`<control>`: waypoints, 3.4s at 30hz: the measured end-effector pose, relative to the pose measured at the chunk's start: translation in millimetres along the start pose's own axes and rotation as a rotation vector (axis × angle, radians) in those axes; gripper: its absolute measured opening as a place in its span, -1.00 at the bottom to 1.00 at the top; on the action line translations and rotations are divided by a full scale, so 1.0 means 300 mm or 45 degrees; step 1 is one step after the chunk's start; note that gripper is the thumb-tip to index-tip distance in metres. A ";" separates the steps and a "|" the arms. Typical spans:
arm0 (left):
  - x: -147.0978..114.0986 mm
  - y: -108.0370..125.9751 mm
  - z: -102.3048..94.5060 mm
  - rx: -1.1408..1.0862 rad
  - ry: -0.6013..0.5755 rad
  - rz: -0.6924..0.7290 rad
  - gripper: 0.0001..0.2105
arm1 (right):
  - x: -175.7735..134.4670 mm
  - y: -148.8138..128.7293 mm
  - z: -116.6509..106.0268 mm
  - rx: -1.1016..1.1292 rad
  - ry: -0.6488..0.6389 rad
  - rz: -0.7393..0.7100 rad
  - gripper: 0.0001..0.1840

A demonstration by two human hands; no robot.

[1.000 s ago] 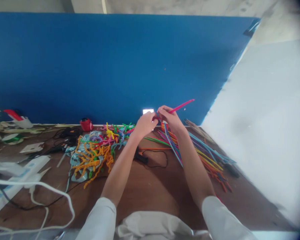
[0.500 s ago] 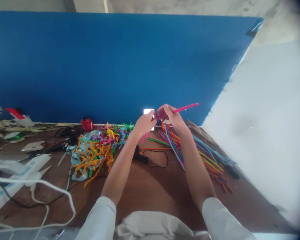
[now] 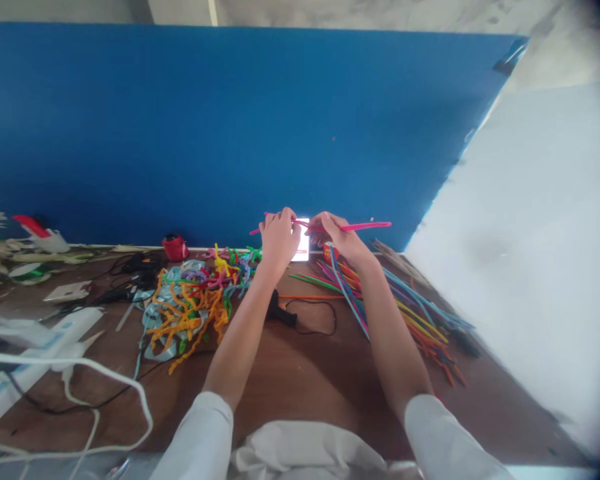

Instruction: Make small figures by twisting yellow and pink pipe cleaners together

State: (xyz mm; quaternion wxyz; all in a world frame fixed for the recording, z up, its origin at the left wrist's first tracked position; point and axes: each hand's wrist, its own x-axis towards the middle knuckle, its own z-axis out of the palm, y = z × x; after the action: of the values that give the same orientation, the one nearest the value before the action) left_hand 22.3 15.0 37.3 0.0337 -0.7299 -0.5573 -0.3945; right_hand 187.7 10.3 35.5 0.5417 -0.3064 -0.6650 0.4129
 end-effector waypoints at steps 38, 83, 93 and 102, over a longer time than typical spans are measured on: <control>0.027 -0.019 -0.024 -0.526 0.018 0.036 -0.60 | -0.031 -0.079 -0.003 0.019 -0.011 -0.128 -0.44; 0.007 -0.006 -0.040 -0.593 -0.404 0.466 -0.81 | -0.039 -0.096 -0.065 -0.005 0.078 0.001 -0.84; -0.005 0.037 -0.057 -0.599 -0.350 0.444 -0.76 | -0.028 -0.083 -0.079 0.200 0.242 -0.016 -0.75; -0.011 0.053 -0.048 -0.663 -0.350 0.420 -0.80 | -0.014 -0.056 -0.133 0.184 0.431 -0.069 -0.66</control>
State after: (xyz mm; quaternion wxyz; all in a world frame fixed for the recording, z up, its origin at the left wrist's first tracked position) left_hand 27.6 -0.6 51.5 -0.1658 -0.8408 -0.3115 -0.4106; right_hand 228.1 7.5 51.3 0.6774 -0.3137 -0.5410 0.3873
